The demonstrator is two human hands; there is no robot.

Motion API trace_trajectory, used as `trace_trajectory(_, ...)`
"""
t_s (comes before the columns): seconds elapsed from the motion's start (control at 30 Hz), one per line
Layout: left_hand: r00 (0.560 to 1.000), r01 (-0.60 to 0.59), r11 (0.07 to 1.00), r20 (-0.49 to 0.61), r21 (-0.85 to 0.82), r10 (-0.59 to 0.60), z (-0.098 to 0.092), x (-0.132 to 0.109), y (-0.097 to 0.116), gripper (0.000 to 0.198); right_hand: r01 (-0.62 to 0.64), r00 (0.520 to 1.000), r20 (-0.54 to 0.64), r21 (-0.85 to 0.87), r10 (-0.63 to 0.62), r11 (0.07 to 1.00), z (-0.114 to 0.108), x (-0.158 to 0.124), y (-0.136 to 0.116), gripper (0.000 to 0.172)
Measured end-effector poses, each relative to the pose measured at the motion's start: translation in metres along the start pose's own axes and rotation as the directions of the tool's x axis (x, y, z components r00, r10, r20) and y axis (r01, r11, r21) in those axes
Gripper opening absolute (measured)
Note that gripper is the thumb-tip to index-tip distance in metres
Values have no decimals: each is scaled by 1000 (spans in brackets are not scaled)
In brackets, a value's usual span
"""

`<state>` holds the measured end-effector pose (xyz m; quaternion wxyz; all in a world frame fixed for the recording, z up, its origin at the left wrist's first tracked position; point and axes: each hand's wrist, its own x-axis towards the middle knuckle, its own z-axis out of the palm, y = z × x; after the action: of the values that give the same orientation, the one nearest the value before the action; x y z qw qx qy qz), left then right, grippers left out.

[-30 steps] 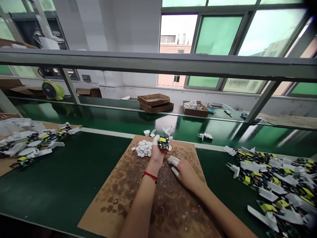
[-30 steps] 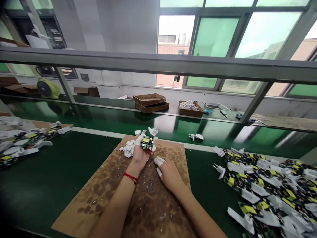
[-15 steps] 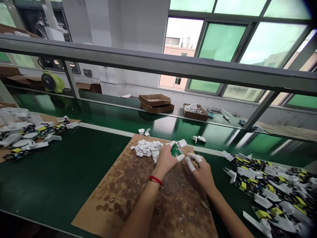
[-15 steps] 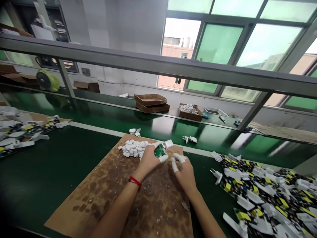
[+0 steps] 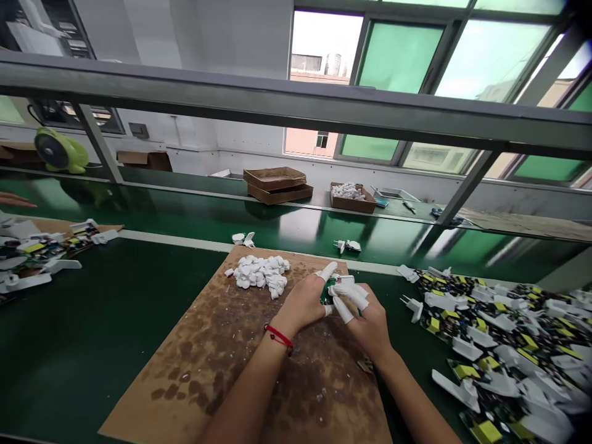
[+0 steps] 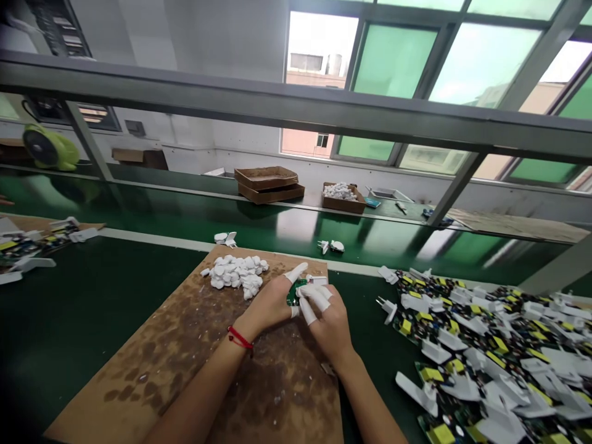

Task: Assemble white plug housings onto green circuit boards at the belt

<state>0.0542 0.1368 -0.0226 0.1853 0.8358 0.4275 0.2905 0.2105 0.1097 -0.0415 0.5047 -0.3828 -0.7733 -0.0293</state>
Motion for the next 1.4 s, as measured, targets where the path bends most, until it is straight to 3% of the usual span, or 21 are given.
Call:
trace_trajectory(0.23, 999, -36, 999, -18, 9, 36, 0, 0, 1, 87, -10, 999, 39, 93, 7, 996, 5, 0, 3, 19)
trace_trajectory(0.37, 1000, -22, 1000, -4, -1, 22, 0, 0, 5, 88, -206, 978, 72, 203, 195, 957, 6, 2, 3, 11)
trace_trajectory(0.43, 1000, -14, 1000, -1, 9, 14, 1, 0, 5, 88, -335, 942, 81, 210, 325, 919, 6, 3, 2, 14)
trace_trajectory(0.57, 1000, 0, 999, -29, 48, 2, 3, 0, 3, 85, -572, 820, 131, 193, 557, 797, 8, 3, -1, 58)
trace_trajectory(0.63, 997, -49, 998, -59, 37, 52, 7, 0, 2, 82, -636, 770, 229, 202, 596, 744, 9, 3, 0, 66)
trace_trajectory(0.73, 979, -160, 987, -131, 0, 159, 13, 0, 2, 78, -624, 781, 323, 368, 535, 689, 9, 4, 2, 60)
trace_trajectory(0.83, 957, -225, 974, -195, -17, 217, 17, 1, 5, 74, -564, 817, 299, 592, 494, 575, 9, 6, 4, 59)
trace_trajectory(0.97, 933, -247, 969, -271, -2, 237, 14, 2, 6, 79, -559, 764, 313, 759, 565, 335, 6, 8, 5, 61)
trace_trajectory(1.07, 923, -246, 969, -299, 29, 243, 10, 3, 2, 76, -542, 722, 315, 811, 616, 220, 3, 8, 4, 61)
trace_trajectory(1.23, 943, -223, 974, -242, 43, 227, 7, 3, 2, 65, -502, 720, 277, 840, 636, 203, 3, 8, 7, 65)
trace_trajectory(1.4, 987, -86, 973, -149, -216, 54, 5, 1, 9, 72, -505, 732, 269, 831, 626, 234, 5, 6, 13, 68)
